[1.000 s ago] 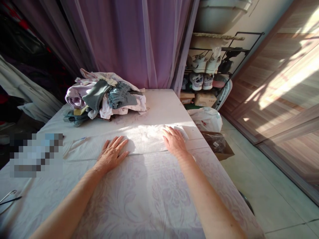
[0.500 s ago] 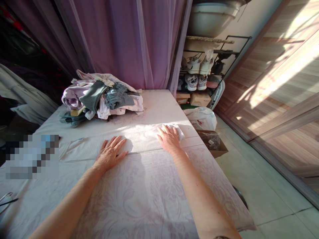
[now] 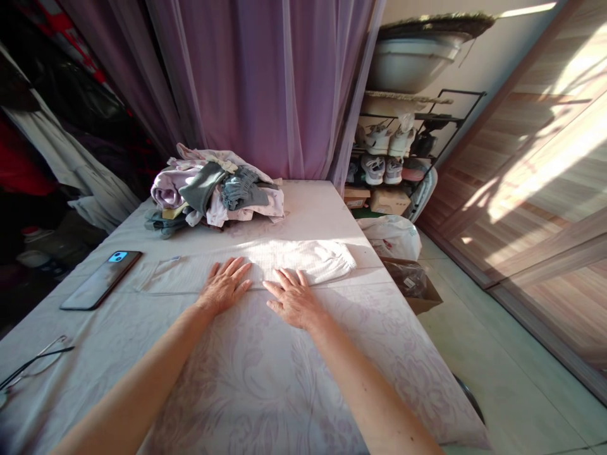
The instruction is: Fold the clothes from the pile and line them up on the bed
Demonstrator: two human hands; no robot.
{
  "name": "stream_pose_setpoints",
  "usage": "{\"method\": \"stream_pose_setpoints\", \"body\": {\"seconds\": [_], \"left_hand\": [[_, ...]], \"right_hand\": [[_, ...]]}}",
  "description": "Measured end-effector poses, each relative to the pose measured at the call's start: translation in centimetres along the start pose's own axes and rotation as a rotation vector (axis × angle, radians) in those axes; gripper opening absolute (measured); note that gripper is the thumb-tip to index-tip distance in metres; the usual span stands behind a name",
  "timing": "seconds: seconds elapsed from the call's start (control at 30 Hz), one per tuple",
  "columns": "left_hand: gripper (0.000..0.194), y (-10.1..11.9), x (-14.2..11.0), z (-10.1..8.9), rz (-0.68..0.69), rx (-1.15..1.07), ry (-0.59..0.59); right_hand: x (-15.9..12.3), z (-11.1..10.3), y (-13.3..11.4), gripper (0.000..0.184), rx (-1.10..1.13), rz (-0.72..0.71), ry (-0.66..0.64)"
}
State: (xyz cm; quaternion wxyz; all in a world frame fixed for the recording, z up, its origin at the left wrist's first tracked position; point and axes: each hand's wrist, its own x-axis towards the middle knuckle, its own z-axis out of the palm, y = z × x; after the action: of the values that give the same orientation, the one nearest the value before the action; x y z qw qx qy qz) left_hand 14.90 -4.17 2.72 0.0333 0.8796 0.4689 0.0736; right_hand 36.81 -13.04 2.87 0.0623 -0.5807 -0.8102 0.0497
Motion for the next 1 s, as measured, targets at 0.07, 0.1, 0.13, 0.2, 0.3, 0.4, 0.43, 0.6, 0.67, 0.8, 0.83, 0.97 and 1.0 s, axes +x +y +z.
{"method": "stream_pose_setpoints", "body": {"seconds": [0.07,0.1,0.13,0.2,0.3,0.4,0.43,0.6,0.67,0.8,0.83,0.97,1.0], "left_hand": [[0.054,0.8,0.0,-0.1,-0.042,-0.006,-0.016],[0.054,1.2,0.0,-0.1,-0.064,-0.013,-0.013],[0.054,1.7,-0.1,0.0,-0.081,-0.020,-0.003],[0.054,2.4,-0.2,0.3,-0.094,-0.031,0.025],[0.055,2.8,-0.5,0.7,-0.099,-0.042,0.051],[0.054,2.3,-0.6,0.9,-0.102,-0.047,0.061],[0.053,2.1,-0.7,0.9,-0.104,-0.046,0.065],[0.051,0.4,-1.4,0.4,-0.145,-0.004,0.072],[0.052,-0.6,-2.0,0.2,-0.186,0.026,0.070],[0.056,-3.1,-3.8,-0.2,-0.306,0.074,0.109],[0.057,-3.8,-4.3,-0.2,-0.333,0.080,0.125],[0.055,-5.9,-6.5,-0.6,-0.427,0.086,0.159],[0.055,-6.2,-7.0,-0.8,-0.448,0.084,0.155]], "right_hand": [[0.2,0.1,-0.5,0.052,-0.001,0.007,0.010],[0.3,0.1,-0.7,0.052,-0.001,0.005,0.015],[0.4,0.2,-1.0,0.052,-0.004,0.000,0.018],[0.5,0.4,-1.1,0.052,-0.013,-0.008,0.019],[-0.4,0.5,0.3,0.052,-0.043,0.050,0.041],[-2.7,0.5,3.3,0.051,-0.105,0.216,0.087],[-3.5,0.5,4.4,0.051,-0.126,0.280,0.103],[-6.6,0.5,8.2,0.051,-0.161,0.531,0.133],[-6.9,0.4,8.5,0.051,-0.161,0.573,0.128],[-6.6,0.2,8.1,0.051,-0.162,0.568,0.138],[-6.6,0.2,8.0,0.051,-0.161,0.561,0.141],[-6.9,0.4,8.1,0.050,-0.175,0.521,0.191],[-7.0,0.5,8.2,0.050,-0.186,0.509,0.219]]}}
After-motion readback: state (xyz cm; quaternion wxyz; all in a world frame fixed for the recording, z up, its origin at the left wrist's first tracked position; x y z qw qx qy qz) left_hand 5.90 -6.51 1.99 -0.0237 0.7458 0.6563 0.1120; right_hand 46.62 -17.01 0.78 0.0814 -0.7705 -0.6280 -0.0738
